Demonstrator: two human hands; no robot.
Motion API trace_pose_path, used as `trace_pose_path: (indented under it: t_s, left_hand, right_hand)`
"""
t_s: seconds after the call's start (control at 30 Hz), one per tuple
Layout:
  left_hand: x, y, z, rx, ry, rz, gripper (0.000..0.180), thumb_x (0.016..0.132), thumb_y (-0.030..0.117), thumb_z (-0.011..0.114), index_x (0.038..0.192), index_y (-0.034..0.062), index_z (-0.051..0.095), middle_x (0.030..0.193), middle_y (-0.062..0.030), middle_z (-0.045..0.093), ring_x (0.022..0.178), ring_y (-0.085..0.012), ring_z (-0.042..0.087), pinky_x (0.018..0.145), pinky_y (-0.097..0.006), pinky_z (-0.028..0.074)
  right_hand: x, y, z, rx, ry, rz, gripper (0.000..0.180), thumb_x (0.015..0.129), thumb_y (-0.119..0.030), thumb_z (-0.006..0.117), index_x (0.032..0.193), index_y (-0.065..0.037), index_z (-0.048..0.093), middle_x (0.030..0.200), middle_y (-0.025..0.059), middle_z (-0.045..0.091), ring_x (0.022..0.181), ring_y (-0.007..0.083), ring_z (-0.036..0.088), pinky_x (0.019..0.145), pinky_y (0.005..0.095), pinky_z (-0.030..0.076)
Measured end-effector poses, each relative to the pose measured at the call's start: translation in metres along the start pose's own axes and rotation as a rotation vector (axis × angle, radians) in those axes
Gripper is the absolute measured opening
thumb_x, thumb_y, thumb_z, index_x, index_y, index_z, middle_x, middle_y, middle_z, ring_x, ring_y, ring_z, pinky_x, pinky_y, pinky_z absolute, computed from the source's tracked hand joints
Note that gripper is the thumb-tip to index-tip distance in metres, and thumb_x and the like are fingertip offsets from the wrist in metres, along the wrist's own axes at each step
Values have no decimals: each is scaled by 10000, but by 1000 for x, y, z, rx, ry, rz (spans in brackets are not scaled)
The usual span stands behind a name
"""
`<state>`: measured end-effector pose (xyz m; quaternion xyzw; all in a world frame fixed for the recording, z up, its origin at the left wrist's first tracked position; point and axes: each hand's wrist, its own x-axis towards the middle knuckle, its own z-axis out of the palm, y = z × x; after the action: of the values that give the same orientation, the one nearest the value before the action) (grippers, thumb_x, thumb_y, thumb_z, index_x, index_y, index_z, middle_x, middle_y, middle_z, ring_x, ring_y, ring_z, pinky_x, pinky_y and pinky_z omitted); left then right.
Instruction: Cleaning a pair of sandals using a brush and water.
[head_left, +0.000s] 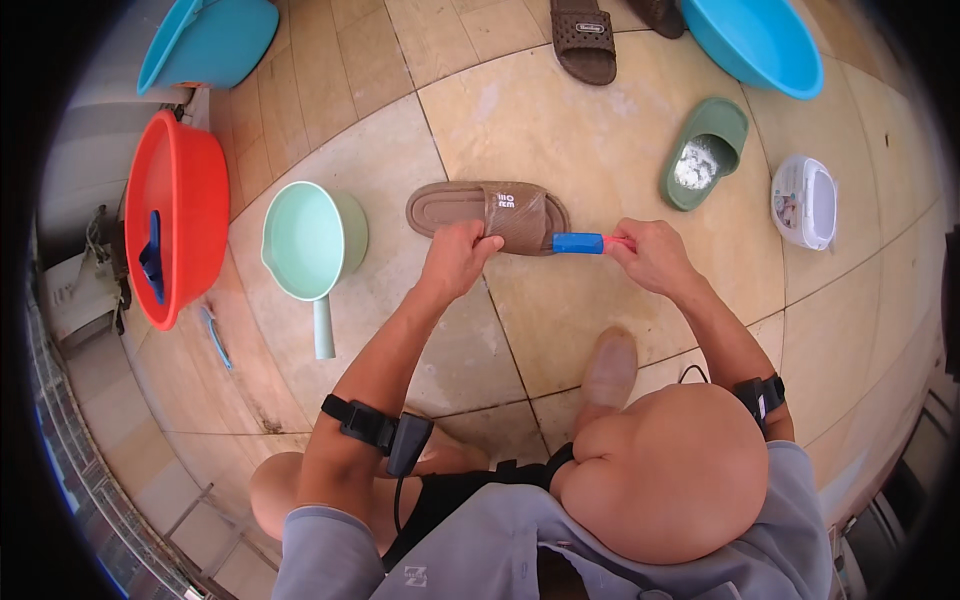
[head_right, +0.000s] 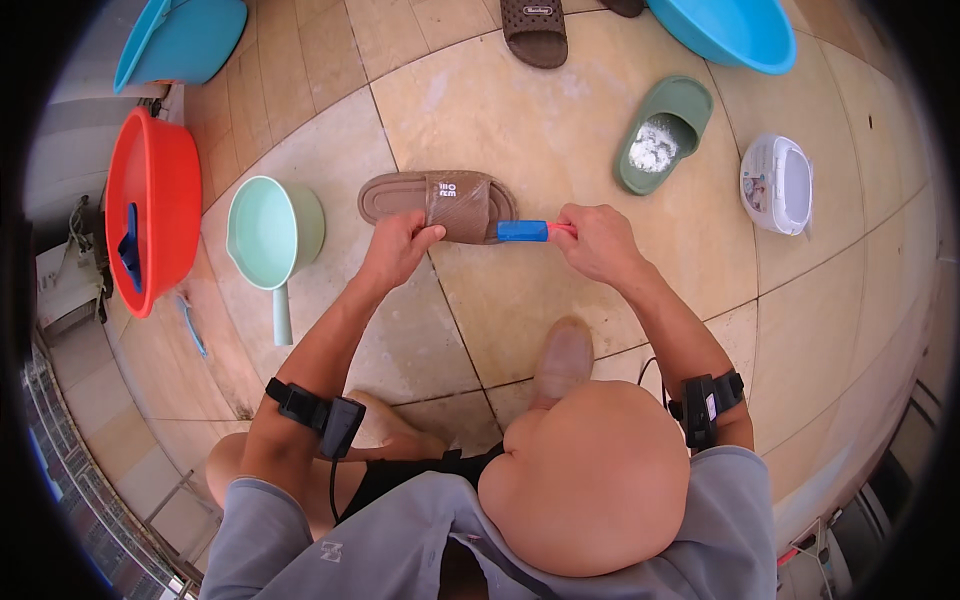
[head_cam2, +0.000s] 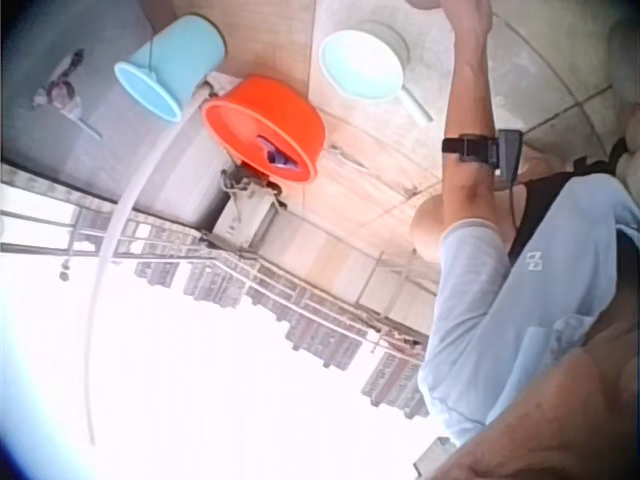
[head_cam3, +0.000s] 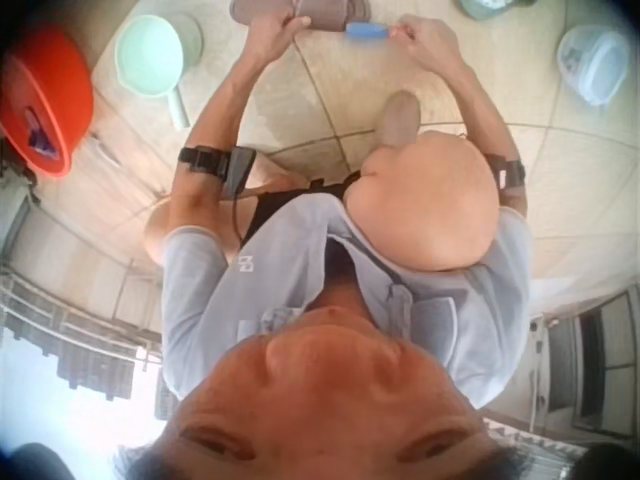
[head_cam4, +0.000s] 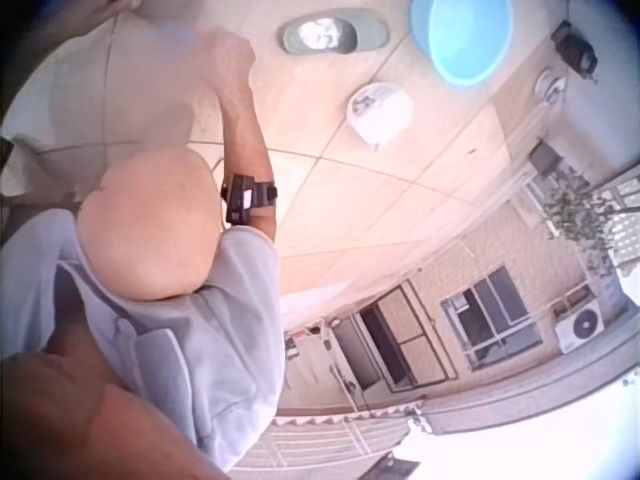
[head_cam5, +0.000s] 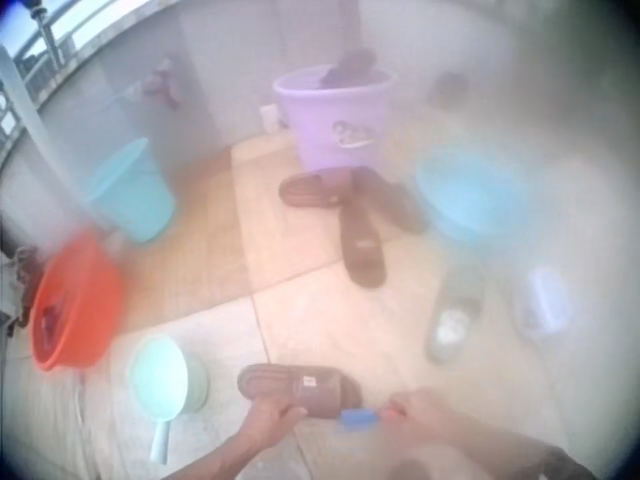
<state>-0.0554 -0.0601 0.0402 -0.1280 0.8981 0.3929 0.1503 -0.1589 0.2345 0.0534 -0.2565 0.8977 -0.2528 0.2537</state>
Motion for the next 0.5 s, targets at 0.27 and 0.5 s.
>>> trace_pose_path:
  t_s: [0.27,0.5]
  left_hand:
    - [2,2,-4,-45,-59,-33,354,897,257,664,750,-45,554,728,-252,586,681,-424,544,634,-457,448]
    - [-1,-5,8,41,10,-82,378,906,309,645,784,-47,616,760,-263,618,719,-423,598,669,-463,470]
  right_hand:
    - [87,-32,38,28,47,-162,262,887,-309,638,876,-48,649,787,187,678,790,384,657,695,478,506]
    - [27,28,17,48,-49,80,277,893,-313,599,843,-51,674,791,199,678,791,389,659,716,490,510]
